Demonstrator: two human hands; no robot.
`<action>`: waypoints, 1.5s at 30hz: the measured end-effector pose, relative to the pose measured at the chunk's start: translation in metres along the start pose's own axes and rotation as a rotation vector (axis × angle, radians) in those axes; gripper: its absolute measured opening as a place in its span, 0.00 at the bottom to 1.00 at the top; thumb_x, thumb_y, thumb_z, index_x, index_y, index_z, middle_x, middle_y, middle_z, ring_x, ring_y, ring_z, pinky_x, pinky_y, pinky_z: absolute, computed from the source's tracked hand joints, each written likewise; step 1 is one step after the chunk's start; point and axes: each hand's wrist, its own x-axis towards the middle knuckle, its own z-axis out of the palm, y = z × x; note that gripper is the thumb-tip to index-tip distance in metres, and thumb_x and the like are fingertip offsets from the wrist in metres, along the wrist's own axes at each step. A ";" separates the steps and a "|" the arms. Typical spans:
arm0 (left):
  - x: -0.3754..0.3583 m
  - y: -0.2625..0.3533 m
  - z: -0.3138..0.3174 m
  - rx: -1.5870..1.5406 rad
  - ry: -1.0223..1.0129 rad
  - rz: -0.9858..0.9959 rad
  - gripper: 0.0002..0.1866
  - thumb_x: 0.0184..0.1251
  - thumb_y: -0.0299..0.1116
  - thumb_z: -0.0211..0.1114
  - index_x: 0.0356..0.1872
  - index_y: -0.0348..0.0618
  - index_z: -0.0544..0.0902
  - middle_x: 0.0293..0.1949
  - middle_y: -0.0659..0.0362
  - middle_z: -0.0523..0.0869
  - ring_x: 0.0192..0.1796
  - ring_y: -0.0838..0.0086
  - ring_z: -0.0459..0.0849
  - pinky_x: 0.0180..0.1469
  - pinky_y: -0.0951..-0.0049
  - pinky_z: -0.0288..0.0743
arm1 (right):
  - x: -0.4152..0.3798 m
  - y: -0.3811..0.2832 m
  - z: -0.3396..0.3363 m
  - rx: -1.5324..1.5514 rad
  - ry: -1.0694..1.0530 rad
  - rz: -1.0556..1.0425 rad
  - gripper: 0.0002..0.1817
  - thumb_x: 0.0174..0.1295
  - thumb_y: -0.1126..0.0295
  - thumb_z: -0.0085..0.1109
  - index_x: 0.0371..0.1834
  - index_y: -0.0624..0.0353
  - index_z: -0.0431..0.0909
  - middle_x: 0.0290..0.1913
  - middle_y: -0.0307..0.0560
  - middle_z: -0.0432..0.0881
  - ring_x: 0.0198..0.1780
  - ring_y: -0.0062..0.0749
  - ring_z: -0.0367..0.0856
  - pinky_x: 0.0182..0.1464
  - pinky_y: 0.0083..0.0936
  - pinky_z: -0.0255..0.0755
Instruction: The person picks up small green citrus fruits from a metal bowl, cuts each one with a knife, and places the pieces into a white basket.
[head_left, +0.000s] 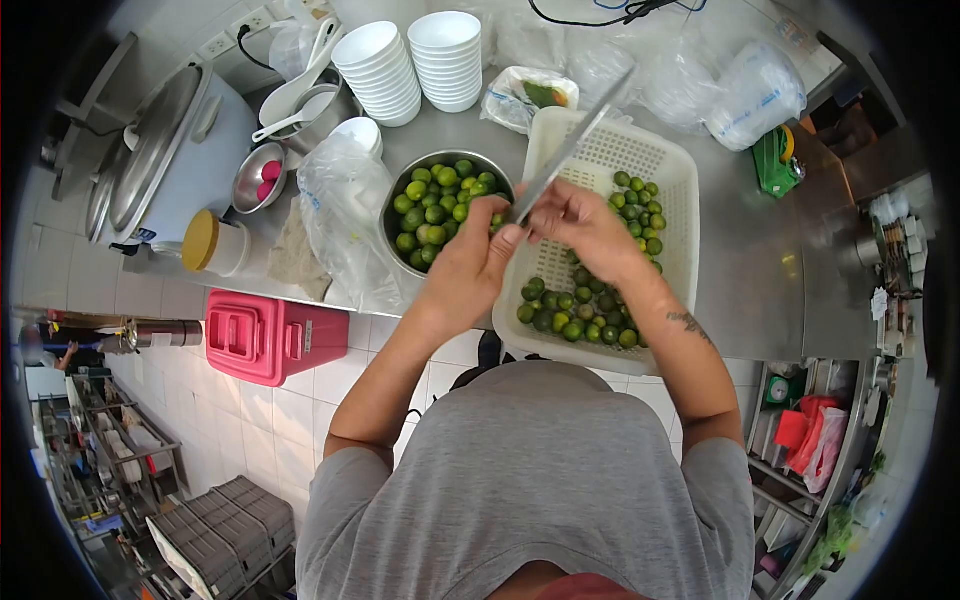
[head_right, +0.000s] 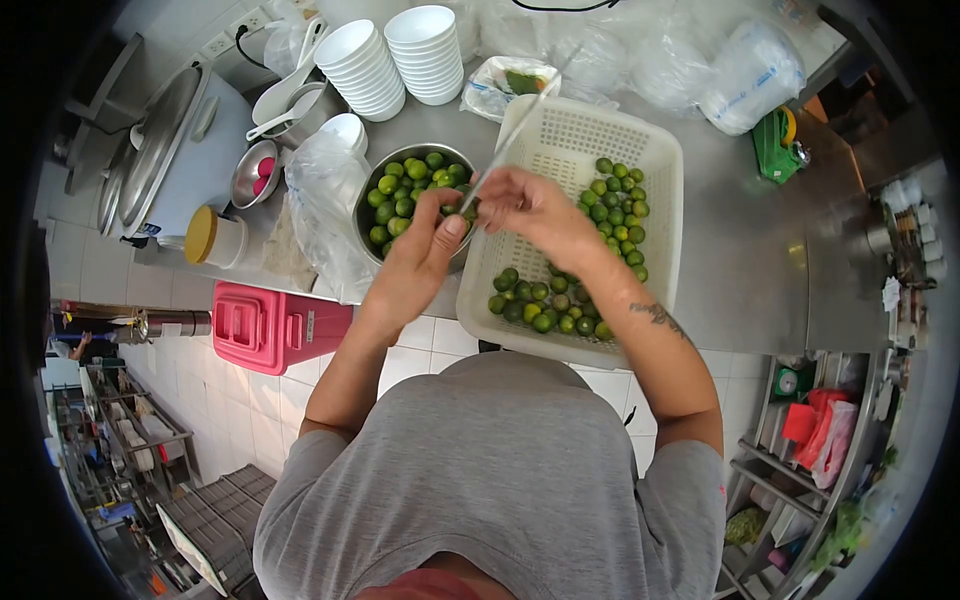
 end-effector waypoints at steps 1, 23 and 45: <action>0.002 0.000 -0.004 0.006 0.022 -0.030 0.22 0.79 0.46 0.48 0.61 0.38 0.66 0.45 0.38 0.82 0.48 0.47 0.83 0.51 0.57 0.74 | 0.005 -0.001 -0.010 -0.041 0.035 -0.011 0.11 0.67 0.76 0.57 0.51 0.64 0.78 0.42 0.43 0.83 0.41 0.25 0.80 0.47 0.24 0.75; -0.021 -0.006 0.007 -0.028 -0.094 0.037 0.30 0.80 0.46 0.46 0.73 0.35 0.59 0.66 0.35 0.70 0.68 0.49 0.71 0.69 0.63 0.62 | -0.018 0.019 -0.036 0.470 0.097 0.069 0.17 0.68 0.75 0.57 0.59 0.68 0.75 0.53 0.49 0.81 0.51 0.30 0.82 0.55 0.25 0.76; -0.013 -0.006 0.022 0.078 -0.019 0.045 0.26 0.79 0.46 0.47 0.69 0.42 0.60 0.54 0.35 0.76 0.51 0.40 0.80 0.53 0.51 0.74 | -0.023 0.029 0.023 0.332 0.215 -0.039 0.05 0.64 0.80 0.60 0.40 0.63 0.75 0.36 0.42 0.81 0.37 0.24 0.79 0.43 0.23 0.75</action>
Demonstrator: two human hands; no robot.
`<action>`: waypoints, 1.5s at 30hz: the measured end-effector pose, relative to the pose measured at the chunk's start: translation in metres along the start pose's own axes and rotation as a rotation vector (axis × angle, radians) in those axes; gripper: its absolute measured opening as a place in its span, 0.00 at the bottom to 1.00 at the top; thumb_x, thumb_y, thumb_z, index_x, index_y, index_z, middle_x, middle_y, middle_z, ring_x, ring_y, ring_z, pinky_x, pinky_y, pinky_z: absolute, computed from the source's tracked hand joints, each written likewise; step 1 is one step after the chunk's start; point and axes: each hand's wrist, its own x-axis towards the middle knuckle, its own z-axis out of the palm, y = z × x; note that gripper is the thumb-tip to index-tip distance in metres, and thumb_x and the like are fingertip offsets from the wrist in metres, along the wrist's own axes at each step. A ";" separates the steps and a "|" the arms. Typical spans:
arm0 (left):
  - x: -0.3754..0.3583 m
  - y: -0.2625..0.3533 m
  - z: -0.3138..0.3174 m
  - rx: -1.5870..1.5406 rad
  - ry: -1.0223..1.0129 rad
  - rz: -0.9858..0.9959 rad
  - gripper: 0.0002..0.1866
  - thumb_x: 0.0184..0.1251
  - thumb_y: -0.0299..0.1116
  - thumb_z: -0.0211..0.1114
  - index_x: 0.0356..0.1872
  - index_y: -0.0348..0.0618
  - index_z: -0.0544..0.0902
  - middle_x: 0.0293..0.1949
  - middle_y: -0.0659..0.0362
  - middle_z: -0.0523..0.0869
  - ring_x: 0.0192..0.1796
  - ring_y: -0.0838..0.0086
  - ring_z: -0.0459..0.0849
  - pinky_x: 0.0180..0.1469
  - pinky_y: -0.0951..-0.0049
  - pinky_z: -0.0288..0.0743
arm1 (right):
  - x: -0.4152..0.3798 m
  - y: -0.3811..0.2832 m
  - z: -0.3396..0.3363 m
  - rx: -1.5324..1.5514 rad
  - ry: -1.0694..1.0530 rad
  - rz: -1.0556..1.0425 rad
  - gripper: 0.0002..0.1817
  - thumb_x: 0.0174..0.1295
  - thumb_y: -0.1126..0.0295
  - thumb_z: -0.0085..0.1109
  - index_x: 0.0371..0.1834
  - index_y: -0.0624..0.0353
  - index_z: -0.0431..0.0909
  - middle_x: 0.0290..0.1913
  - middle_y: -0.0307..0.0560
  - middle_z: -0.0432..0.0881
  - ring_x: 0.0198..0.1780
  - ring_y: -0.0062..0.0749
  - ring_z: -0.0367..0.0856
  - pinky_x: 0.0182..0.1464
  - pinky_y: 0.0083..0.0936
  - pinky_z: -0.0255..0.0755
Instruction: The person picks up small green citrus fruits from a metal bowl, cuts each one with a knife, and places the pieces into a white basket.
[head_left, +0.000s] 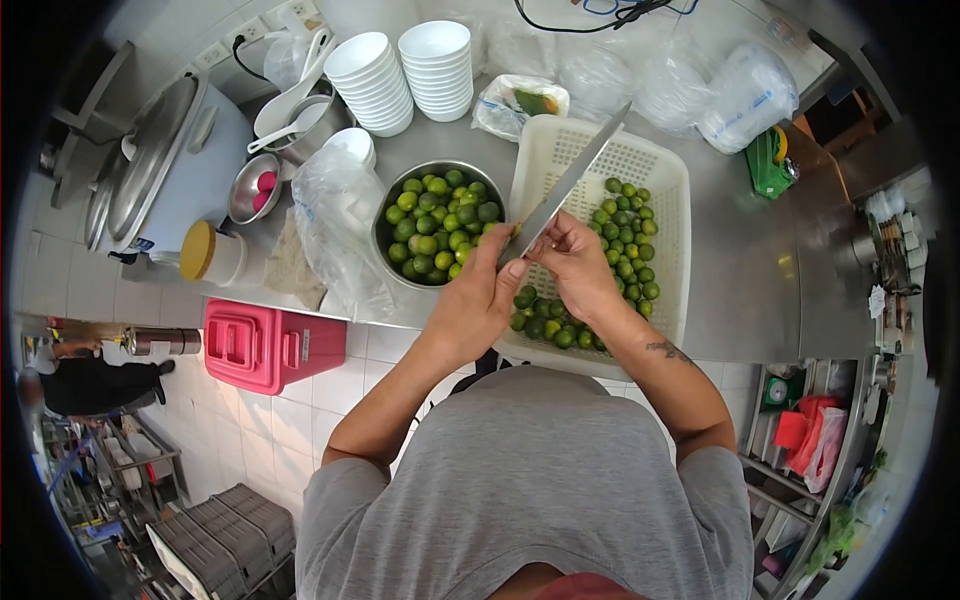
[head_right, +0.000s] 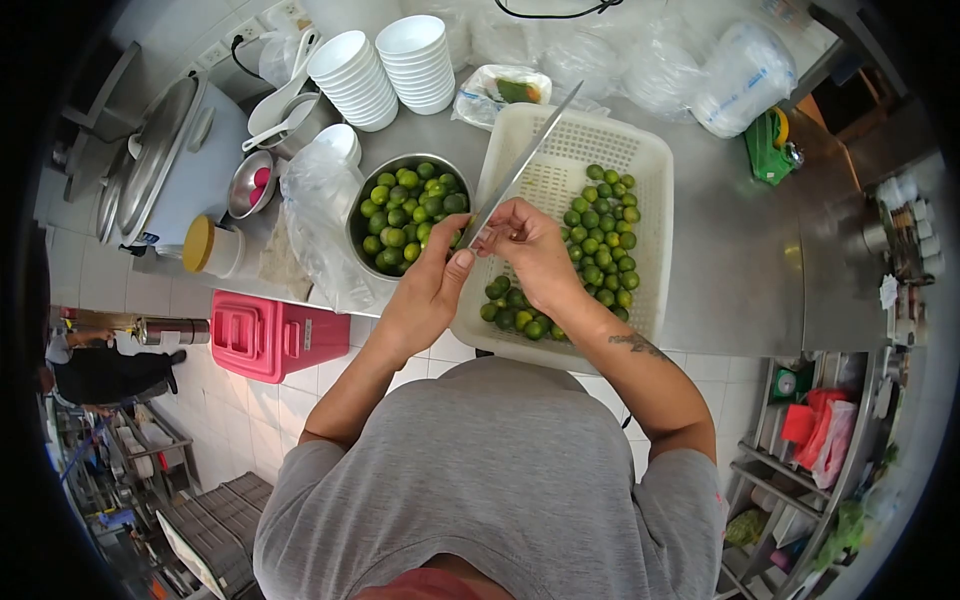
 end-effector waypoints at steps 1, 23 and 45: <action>0.002 0.001 -0.001 -0.015 -0.012 -0.040 0.25 0.79 0.46 0.47 0.66 0.41 0.61 0.53 0.35 0.77 0.51 0.40 0.80 0.53 0.52 0.73 | 0.000 0.001 0.001 -0.013 -0.010 -0.006 0.05 0.64 0.80 0.60 0.40 0.63 0.75 0.36 0.43 0.81 0.37 0.24 0.79 0.43 0.22 0.75; 0.021 -0.018 -0.046 -0.096 0.189 -0.288 0.25 0.81 0.48 0.44 0.62 0.35 0.68 0.49 0.41 0.83 0.51 0.55 0.82 0.56 0.64 0.72 | 0.038 0.005 -0.117 -1.691 -0.520 -0.102 0.16 0.59 0.80 0.58 0.52 0.60 0.81 0.50 0.53 0.80 0.57 0.53 0.74 0.53 0.38 0.75; -0.015 0.008 -0.008 0.092 -0.194 -0.098 0.29 0.80 0.47 0.44 0.75 0.45 0.57 0.67 0.37 0.68 0.68 0.44 0.69 0.69 0.59 0.63 | 0.003 -0.030 -0.036 -0.208 0.008 -0.062 0.07 0.67 0.78 0.57 0.46 0.66 0.75 0.38 0.44 0.83 0.37 0.24 0.81 0.41 0.23 0.78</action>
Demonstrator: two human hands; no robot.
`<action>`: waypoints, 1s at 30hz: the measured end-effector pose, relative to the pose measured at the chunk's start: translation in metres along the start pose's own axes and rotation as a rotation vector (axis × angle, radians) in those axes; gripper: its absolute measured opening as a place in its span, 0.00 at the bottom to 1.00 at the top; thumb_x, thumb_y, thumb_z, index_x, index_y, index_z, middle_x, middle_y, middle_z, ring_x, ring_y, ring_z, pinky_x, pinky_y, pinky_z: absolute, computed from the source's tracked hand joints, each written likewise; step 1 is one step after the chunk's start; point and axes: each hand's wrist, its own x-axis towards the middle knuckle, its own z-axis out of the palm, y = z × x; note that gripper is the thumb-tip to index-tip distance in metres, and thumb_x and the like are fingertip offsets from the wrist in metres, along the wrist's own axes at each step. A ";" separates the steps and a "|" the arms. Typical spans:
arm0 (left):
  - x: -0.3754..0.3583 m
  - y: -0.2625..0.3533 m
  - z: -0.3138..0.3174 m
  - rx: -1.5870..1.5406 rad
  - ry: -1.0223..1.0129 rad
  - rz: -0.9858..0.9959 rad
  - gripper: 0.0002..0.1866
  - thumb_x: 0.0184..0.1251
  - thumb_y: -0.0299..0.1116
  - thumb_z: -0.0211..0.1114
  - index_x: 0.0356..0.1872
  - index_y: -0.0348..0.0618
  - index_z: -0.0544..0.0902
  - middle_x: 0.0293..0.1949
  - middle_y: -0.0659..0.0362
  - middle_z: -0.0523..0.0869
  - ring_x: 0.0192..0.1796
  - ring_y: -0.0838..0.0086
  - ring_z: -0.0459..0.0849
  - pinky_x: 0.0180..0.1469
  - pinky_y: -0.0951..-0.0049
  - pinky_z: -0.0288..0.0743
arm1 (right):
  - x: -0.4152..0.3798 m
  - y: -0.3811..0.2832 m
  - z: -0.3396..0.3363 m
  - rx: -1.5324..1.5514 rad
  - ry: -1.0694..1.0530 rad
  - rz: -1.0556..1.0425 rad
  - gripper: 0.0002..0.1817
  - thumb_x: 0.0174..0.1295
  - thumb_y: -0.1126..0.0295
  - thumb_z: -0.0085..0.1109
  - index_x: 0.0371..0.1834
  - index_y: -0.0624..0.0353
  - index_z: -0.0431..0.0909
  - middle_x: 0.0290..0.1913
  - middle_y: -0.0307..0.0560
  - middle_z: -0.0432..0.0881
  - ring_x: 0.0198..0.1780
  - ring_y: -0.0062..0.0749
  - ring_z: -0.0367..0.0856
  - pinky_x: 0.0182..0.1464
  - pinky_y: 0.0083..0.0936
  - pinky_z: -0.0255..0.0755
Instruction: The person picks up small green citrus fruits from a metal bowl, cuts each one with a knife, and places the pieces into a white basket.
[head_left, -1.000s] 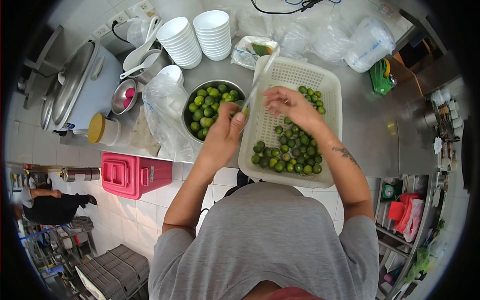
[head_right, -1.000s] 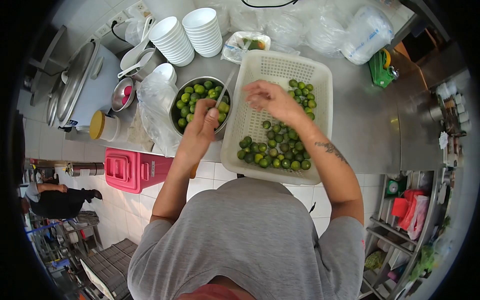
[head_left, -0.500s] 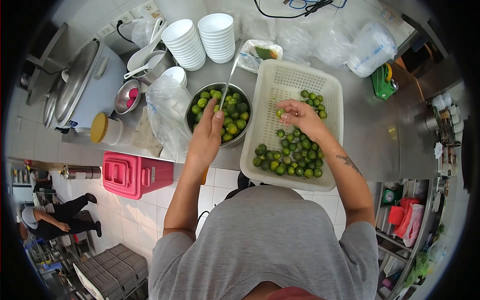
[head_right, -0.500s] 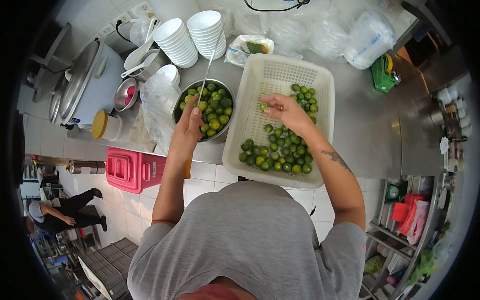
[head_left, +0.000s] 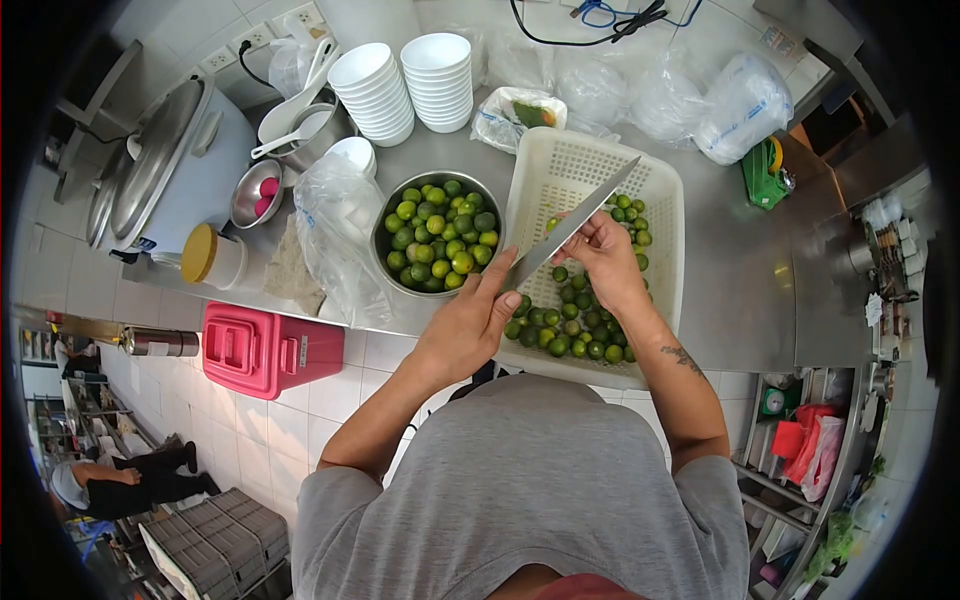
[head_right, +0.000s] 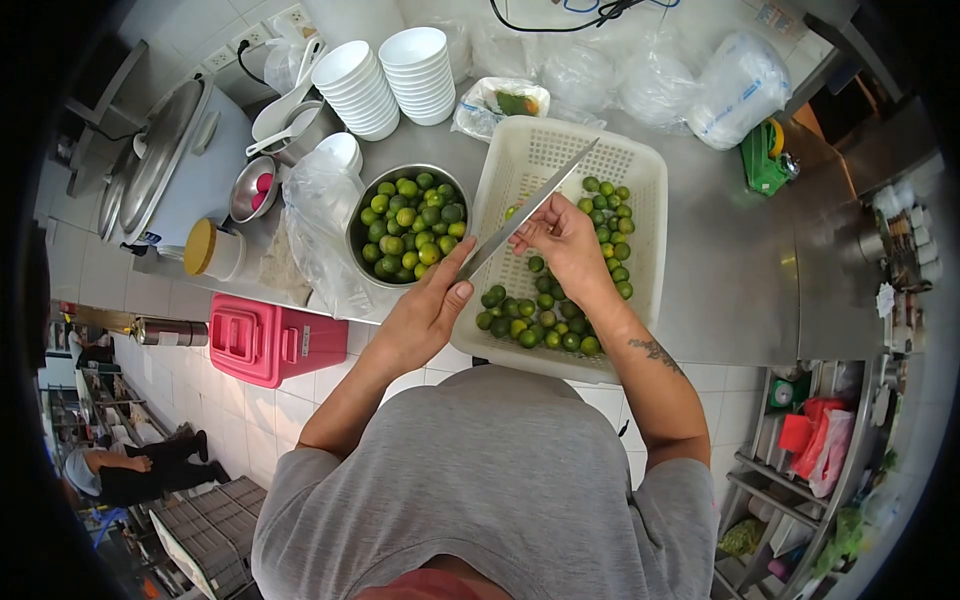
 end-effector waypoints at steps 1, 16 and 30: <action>-0.001 0.001 0.000 0.005 0.001 0.001 0.29 0.80 0.47 0.44 0.75 0.45 0.57 0.67 0.37 0.68 0.68 0.44 0.70 0.69 0.59 0.63 | 0.000 0.001 0.000 -0.007 0.002 -0.004 0.07 0.67 0.78 0.57 0.46 0.66 0.75 0.37 0.44 0.83 0.37 0.23 0.81 0.41 0.23 0.78; 0.013 0.008 0.007 -0.016 0.103 0.026 0.25 0.80 0.45 0.45 0.69 0.42 0.61 0.58 0.37 0.75 0.56 0.44 0.79 0.58 0.56 0.72 | -0.008 0.003 0.018 -0.134 -0.156 0.032 0.10 0.66 0.81 0.55 0.49 0.67 0.74 0.36 0.43 0.82 0.34 0.22 0.80 0.39 0.22 0.76; 0.016 -0.013 -0.025 -0.212 0.327 -0.118 0.25 0.80 0.47 0.45 0.65 0.36 0.65 0.48 0.38 0.82 0.53 0.53 0.82 0.57 0.63 0.72 | 0.074 0.036 -0.081 -1.138 0.017 -0.271 0.13 0.61 0.76 0.58 0.49 0.63 0.78 0.48 0.58 0.82 0.49 0.52 0.82 0.53 0.41 0.76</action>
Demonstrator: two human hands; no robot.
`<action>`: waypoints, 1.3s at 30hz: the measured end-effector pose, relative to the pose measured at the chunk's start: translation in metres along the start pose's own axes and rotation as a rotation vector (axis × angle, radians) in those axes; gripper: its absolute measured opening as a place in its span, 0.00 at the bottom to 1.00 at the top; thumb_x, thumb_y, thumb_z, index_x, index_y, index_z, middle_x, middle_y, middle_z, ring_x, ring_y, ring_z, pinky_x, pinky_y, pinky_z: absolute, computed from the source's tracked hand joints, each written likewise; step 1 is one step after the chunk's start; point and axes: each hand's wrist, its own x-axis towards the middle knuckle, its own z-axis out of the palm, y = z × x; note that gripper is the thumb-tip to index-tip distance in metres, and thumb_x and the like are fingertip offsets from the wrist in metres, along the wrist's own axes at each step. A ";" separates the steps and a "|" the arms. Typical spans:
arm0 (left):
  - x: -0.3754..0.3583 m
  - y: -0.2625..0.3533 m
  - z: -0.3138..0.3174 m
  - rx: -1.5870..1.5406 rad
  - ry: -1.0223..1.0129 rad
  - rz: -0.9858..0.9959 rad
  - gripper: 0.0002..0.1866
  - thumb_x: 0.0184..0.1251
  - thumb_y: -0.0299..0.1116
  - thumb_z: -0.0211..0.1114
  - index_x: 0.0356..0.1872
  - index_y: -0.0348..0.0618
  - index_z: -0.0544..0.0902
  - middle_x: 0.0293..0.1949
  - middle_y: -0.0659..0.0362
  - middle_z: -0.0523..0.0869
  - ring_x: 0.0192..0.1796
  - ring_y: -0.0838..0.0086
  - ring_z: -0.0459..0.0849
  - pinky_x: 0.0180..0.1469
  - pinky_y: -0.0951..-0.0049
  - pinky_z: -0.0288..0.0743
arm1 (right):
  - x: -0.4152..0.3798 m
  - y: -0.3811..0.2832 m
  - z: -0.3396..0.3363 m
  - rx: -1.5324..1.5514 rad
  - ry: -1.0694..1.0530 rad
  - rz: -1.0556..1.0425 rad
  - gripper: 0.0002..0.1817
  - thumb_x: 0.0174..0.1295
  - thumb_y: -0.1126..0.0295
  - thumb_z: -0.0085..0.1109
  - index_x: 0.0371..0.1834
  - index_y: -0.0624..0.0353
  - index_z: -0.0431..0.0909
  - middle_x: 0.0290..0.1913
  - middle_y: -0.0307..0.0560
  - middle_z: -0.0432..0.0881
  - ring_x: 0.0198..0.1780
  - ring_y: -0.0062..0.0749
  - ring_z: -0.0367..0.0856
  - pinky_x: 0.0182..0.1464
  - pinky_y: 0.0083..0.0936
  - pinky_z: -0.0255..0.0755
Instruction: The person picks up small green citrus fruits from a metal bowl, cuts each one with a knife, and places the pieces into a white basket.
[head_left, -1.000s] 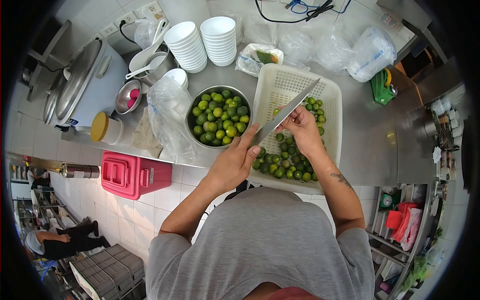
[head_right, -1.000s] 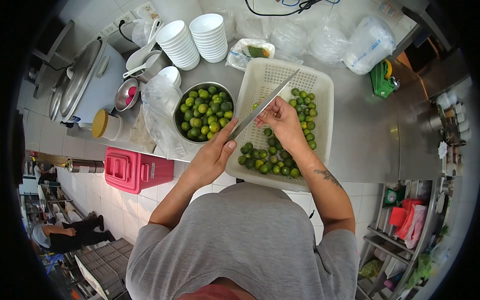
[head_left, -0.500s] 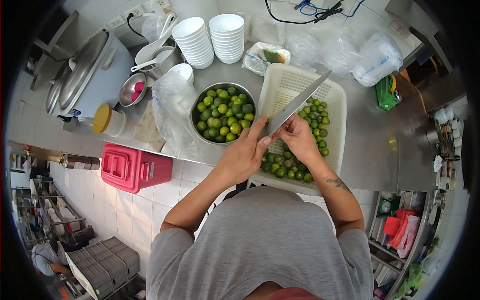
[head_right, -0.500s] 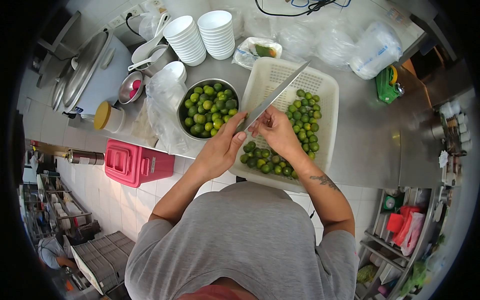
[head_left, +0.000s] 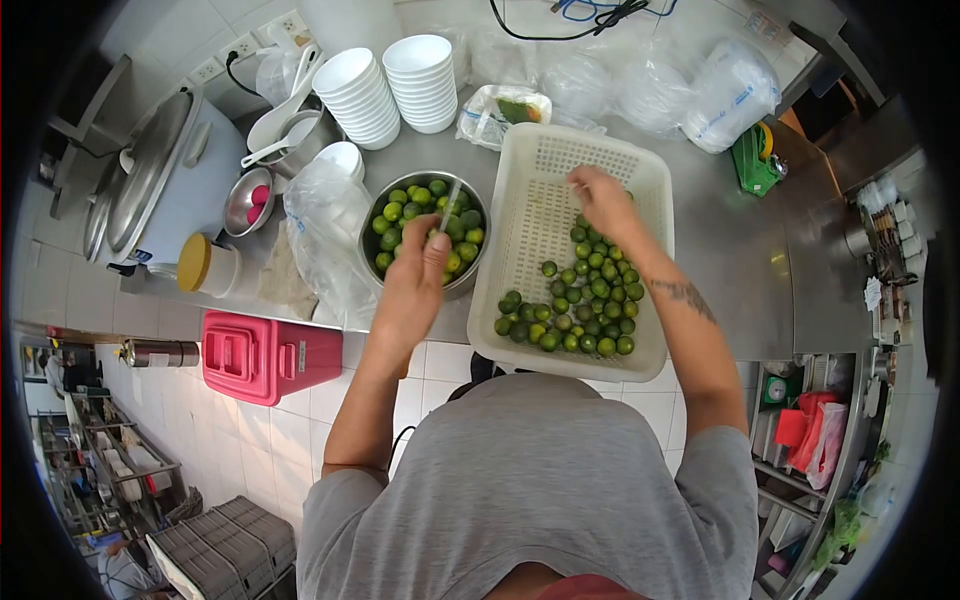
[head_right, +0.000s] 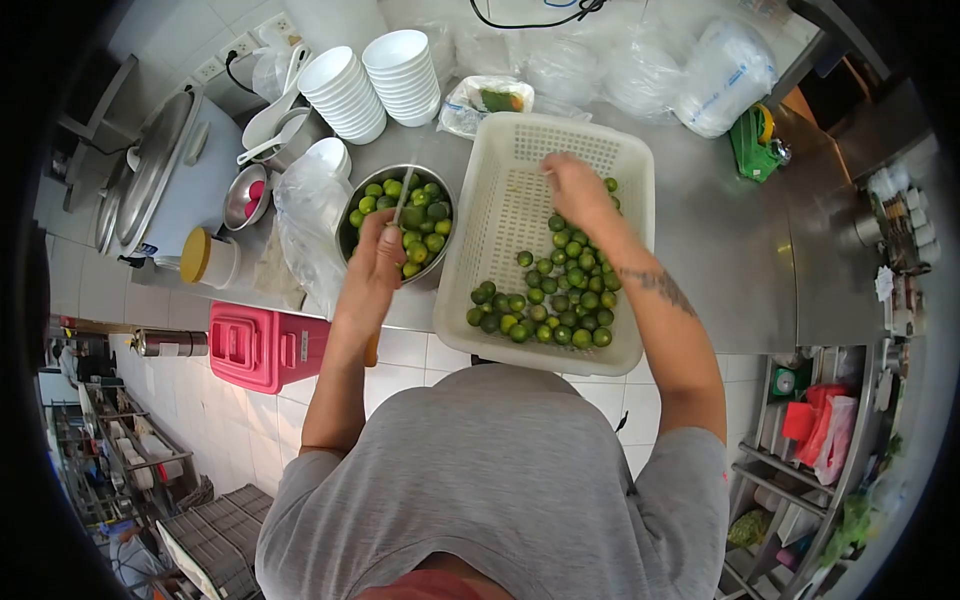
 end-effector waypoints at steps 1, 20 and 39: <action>0.004 -0.003 -0.005 -0.001 0.042 -0.007 0.27 0.81 0.48 0.45 0.66 0.36 0.64 0.48 0.38 0.82 0.54 0.54 0.82 0.58 0.63 0.72 | 0.006 0.014 0.000 -0.131 -0.011 0.095 0.13 0.60 0.76 0.58 0.49 0.63 0.79 0.47 0.58 0.82 0.49 0.52 0.82 0.52 0.42 0.77; -0.019 0.006 0.014 -0.021 -0.174 0.131 0.31 0.80 0.47 0.45 0.74 0.36 0.56 0.68 0.36 0.68 0.71 0.51 0.68 0.70 0.63 0.60 | -0.023 -0.072 -0.007 1.458 -0.145 0.340 0.16 0.70 0.75 0.54 0.60 0.66 0.74 0.50 0.48 0.82 0.51 0.33 0.82 0.56 0.28 0.77; -0.011 0.013 0.026 0.181 -0.118 0.139 0.29 0.81 0.45 0.43 0.75 0.42 0.56 0.66 0.38 0.71 0.67 0.47 0.71 0.67 0.60 0.64 | -0.046 -0.143 0.026 1.230 0.058 0.269 0.08 0.65 0.79 0.58 0.46 0.69 0.75 0.39 0.43 0.82 0.40 0.26 0.82 0.46 0.22 0.75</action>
